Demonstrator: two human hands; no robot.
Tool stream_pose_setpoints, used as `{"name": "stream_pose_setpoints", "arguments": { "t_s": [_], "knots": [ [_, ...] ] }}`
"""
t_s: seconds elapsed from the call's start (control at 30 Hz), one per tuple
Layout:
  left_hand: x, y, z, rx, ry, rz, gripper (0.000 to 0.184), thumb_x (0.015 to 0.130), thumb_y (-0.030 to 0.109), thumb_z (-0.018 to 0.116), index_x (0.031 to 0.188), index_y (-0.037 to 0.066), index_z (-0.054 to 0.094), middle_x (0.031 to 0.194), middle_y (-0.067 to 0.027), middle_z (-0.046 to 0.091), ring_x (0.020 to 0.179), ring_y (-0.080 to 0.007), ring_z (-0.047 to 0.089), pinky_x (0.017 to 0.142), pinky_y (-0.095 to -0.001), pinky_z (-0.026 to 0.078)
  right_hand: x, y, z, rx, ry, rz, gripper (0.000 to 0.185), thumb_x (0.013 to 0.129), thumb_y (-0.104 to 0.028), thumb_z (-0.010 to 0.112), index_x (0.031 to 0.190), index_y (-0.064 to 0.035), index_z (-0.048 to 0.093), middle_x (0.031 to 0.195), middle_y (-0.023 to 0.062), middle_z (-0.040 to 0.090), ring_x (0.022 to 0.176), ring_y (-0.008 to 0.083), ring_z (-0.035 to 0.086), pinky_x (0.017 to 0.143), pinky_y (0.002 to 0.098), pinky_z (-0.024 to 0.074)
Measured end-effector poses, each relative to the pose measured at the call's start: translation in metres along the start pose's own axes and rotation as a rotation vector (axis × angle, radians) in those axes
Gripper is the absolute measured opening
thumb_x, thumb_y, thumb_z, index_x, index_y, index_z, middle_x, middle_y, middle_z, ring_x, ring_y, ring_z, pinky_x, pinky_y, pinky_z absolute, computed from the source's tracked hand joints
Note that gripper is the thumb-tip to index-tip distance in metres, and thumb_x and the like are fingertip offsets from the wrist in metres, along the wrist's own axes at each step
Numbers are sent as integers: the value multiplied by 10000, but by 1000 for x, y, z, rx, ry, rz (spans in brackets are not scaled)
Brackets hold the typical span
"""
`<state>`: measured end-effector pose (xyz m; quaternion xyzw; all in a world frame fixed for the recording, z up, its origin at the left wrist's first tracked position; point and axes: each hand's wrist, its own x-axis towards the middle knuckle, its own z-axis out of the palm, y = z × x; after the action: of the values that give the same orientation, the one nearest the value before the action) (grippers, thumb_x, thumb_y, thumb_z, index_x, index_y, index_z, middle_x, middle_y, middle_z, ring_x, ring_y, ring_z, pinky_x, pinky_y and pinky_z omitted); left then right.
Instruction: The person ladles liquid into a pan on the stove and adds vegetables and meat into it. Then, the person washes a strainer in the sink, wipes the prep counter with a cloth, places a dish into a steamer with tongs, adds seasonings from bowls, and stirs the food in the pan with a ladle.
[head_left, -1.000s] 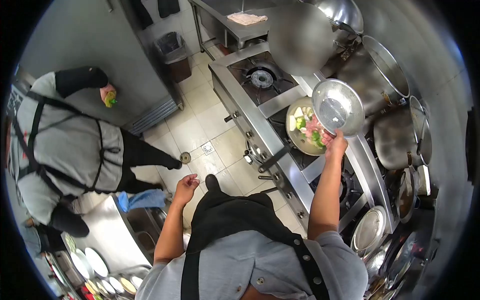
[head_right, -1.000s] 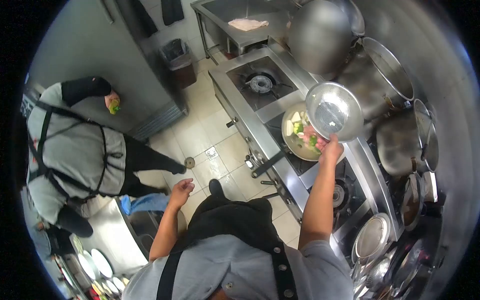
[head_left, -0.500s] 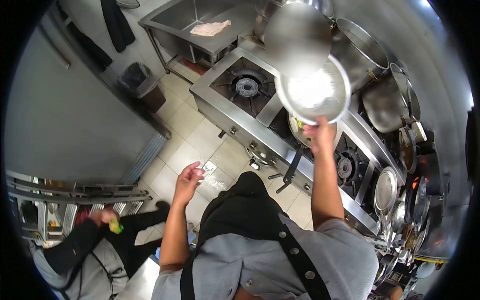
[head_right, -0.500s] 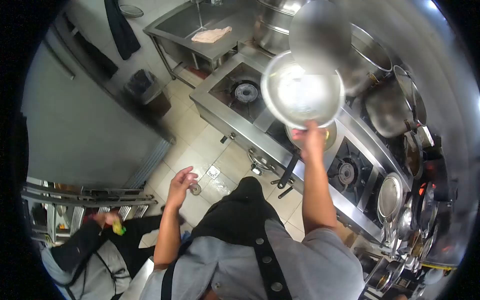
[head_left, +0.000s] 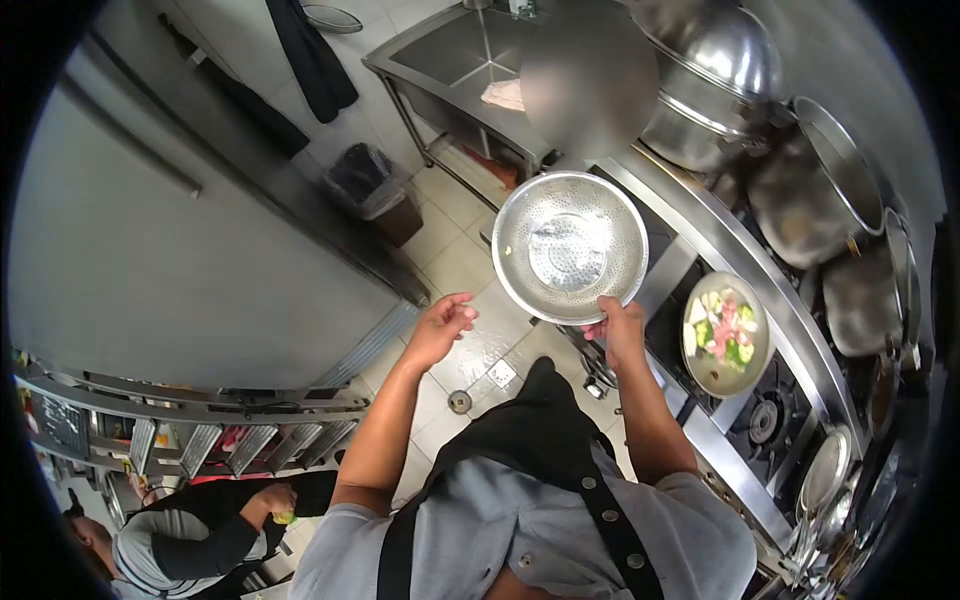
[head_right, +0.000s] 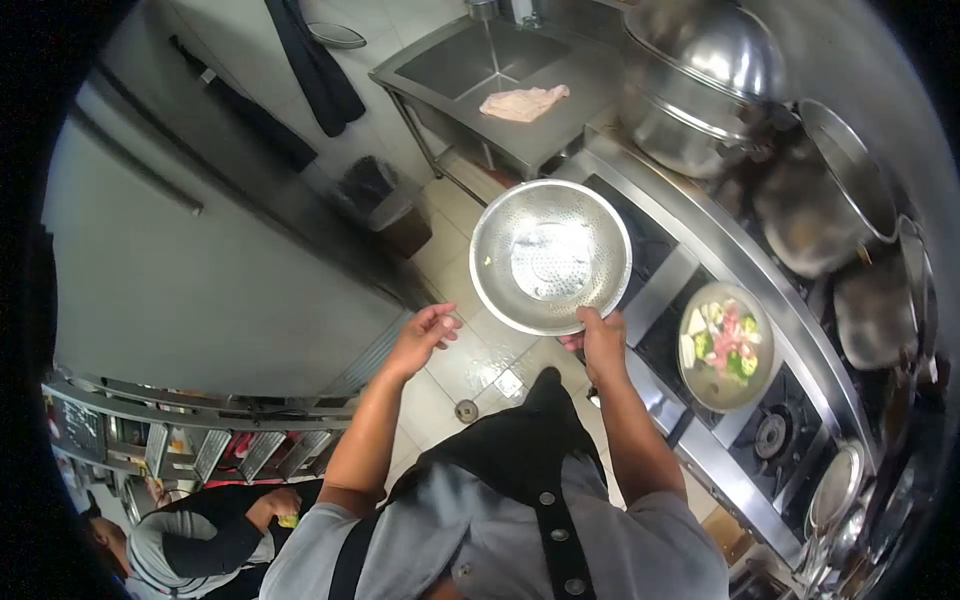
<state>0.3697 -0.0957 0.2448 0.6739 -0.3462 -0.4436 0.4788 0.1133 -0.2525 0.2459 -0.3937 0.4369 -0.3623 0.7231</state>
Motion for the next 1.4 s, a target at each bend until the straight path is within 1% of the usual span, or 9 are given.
{"name": "stream_pose_setpoints", "arguments": {
  "t_s": [0.23, 0.5, 0.6, 0.63, 0.73, 0.83, 0.97, 1.13, 1.4],
  "knots": [
    [48, -39, -129, 83, 236, -230, 419, 859, 294, 624, 1177, 34, 538, 903, -16, 621, 727, -97, 573, 579, -240, 441, 89, -12, 34, -30, 49, -35, 320, 820, -169, 570, 1036, 62, 514, 782, 145, 643, 496, 173, 600, 415, 247, 481],
    [167, -45, -221, 100, 167, -330, 312, 863, 285, 599, 1102, 84, 579, 861, 7, 621, 694, -93, 566, 570, -245, 446, 148, -43, 91, -95, 268, -125, 269, 817, -186, 582, 951, 39, 526, 700, 121, 625, 484, 172, 596, 394, 259, 474],
    [234, -79, -240, 66, 170, -415, 288, 855, 305, 581, 1066, 108, 586, 853, 5, 621, 671, -107, 564, 579, -280, 452, 152, -45, 118, -50, 339, -165, 293, 843, -195, 570, 1004, 40, 502, 736, 119, 625, 486, 165, 594, 392, 259, 471],
    [256, -92, -241, 43, 173, -454, 284, 852, 310, 576, 1056, 114, 588, 851, 4, 621, 663, -111, 564, 582, -292, 453, 150, -46, 124, -51, 349, -130, 372, 837, -191, 566, 1093, 62, 473, 807, 148, 622, 510, 175, 589, 412, 263, 478],
    [308, -126, -235, 36, 118, -577, 247, 836, 313, 576, 989, 122, 608, 849, -7, 623, 649, -126, 567, 590, -322, 456, 143, -43, 146, -42, 443, -207, 330, 846, -215, 581, 1020, 53, 499, 742, 118, 614, 501, 158, 582, 402, 253, 459],
    [345, -116, -213, 174, 72, -660, 167, 842, 237, 555, 912, 100, 620, 813, -11, 618, 628, -125, 556, 551, -295, 443, 136, -33, 146, -29, 520, -197, 328, 840, -219, 595, 1001, 55, 511, 767, 129, 615, 510, 167, 575, 409, 255, 451],
    [420, -116, -205, 51, 7, -419, 127, 844, 150, 523, 875, 75, 622, 779, -11, 618, 611, -124, 553, 506, -265, 428, 139, -19, 140, -9, 644, -183, 308, 842, -204, 595, 980, 60, 516, 751, 136, 618, 471, 174, 566, 399, 264, 450],
    [485, -9, -215, 18, 97, -294, 178, 853, 94, 501, 999, 69, 600, 805, -11, 633, 639, -106, 564, 528, -261, 443, 181, -9, 119, 73, 694, -81, 252, 845, -190, 580, 928, 43, 530, 674, 109, 605, 448, 168, 568, 387, 256, 459],
    [575, 134, -223, 21, 80, -15, 220, 911, 167, 514, 1092, 63, 582, 917, -27, 655, 743, -92, 580, 648, -251, 459, 245, -49, 135, 20, 634, -139, 262, 840, -182, 564, 932, 62, 544, 691, 109, 609, 467, 161, 573, 382, 254, 450]
  ]
}}
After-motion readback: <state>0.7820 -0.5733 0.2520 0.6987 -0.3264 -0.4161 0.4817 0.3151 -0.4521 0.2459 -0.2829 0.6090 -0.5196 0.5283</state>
